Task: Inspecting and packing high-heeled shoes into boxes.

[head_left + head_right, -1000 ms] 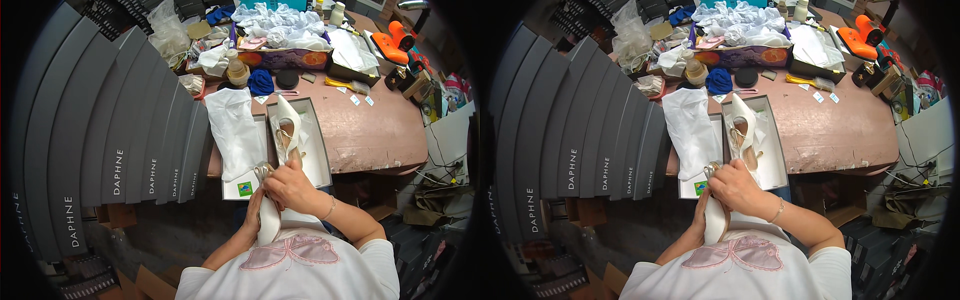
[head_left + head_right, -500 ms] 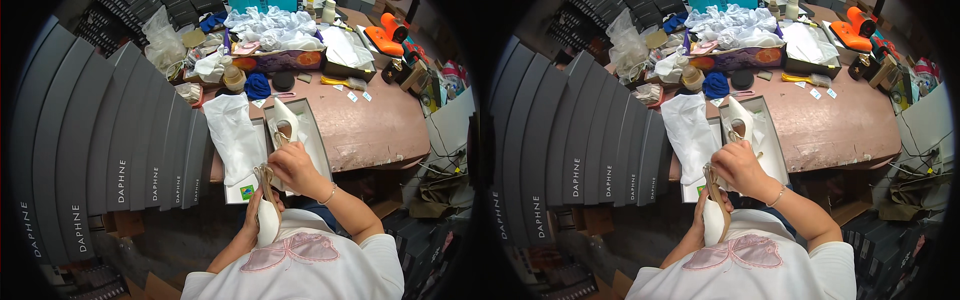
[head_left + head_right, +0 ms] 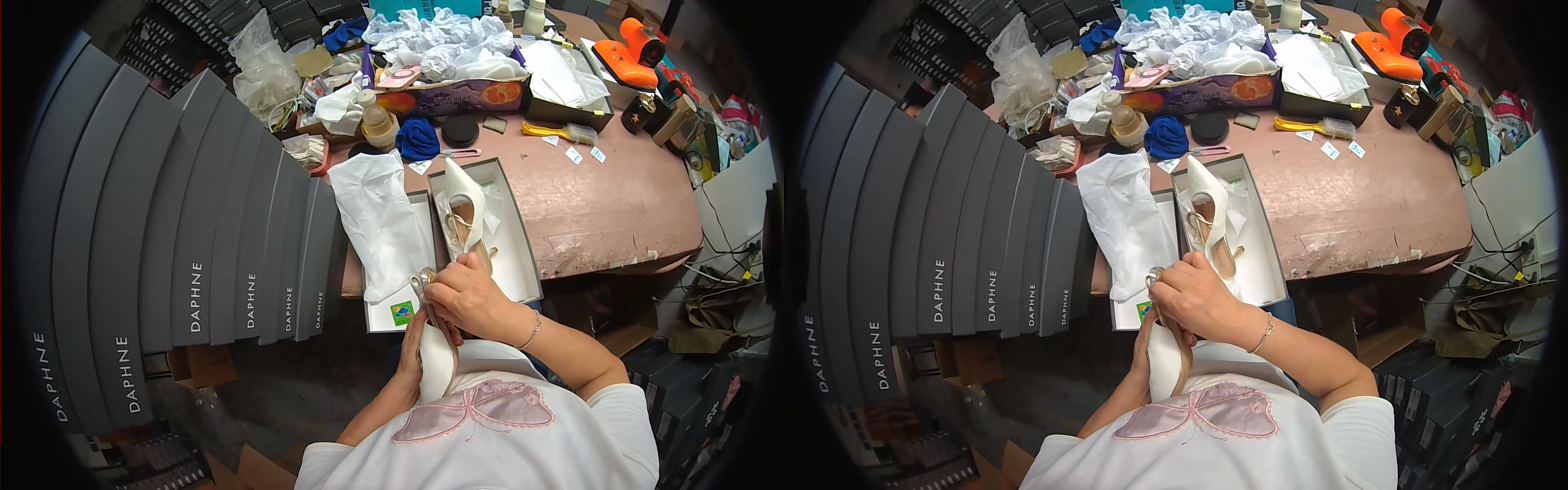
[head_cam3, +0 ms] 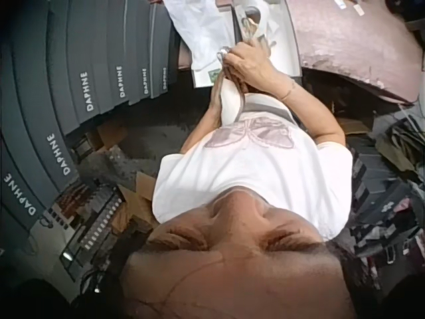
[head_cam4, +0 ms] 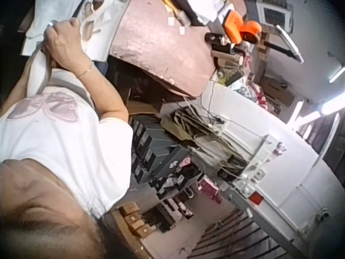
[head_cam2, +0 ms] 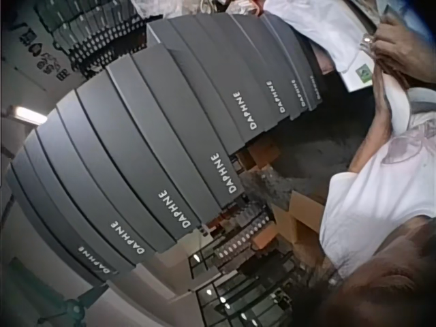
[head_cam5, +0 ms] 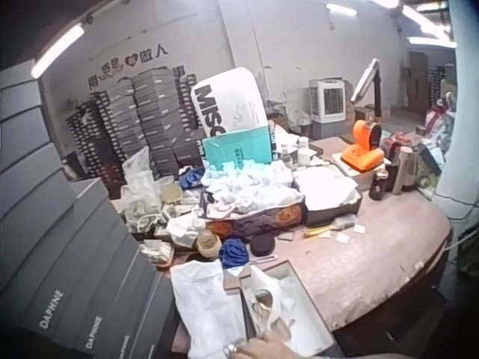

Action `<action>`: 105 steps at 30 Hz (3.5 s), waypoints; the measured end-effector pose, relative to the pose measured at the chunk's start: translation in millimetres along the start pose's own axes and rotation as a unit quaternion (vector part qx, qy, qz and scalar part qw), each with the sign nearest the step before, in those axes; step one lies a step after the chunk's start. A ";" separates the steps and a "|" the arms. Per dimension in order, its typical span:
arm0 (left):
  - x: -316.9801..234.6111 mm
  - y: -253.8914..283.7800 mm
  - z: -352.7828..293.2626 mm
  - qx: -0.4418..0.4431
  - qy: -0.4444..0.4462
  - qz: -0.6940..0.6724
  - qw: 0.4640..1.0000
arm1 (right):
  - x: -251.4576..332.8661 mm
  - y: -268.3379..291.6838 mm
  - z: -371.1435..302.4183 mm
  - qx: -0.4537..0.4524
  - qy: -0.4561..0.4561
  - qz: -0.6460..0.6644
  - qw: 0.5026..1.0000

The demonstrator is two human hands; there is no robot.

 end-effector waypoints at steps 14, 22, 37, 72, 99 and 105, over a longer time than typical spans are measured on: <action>-14.4 -35.0 -14.5 -0.179 0.012 -0.058 0.982 | 9.6 4.7 -10.7 0.037 0.039 0.030 0.998; -4.7 -27.1 -8.3 -0.203 -0.022 -0.042 0.978 | 14.2 4.4 -10.0 0.027 0.051 -0.005 0.998; -26.7 -33.3 4.6 -0.069 0.023 -0.056 0.996 | -153.9 104.0 39.8 -0.313 -0.198 -0.104 0.923; -71.5 -57.9 0.1 -0.154 -0.436 0.337 0.820 | 18.2 7.9 -7.6 -0.055 -0.384 0.585 0.713; -56.9 14.0 -11.5 -0.259 -0.144 -0.039 0.954 | 27.6 -30.2 -38.5 0.023 -0.232 0.215 0.948; -57.0 2.7 23.5 -0.218 -0.139 -0.147 0.955 | 9.8 -13.8 -62.5 -0.081 -0.533 0.467 0.701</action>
Point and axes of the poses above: each hand's wrist, its own z-axis towards the middle knuckle, its own y-axis out of the back of the hand, x = y × z, the point moved 1 cm from there along z, towards the middle knuckle, and after that the axes turned 12 degrees about -x, right-handed, at the moved point
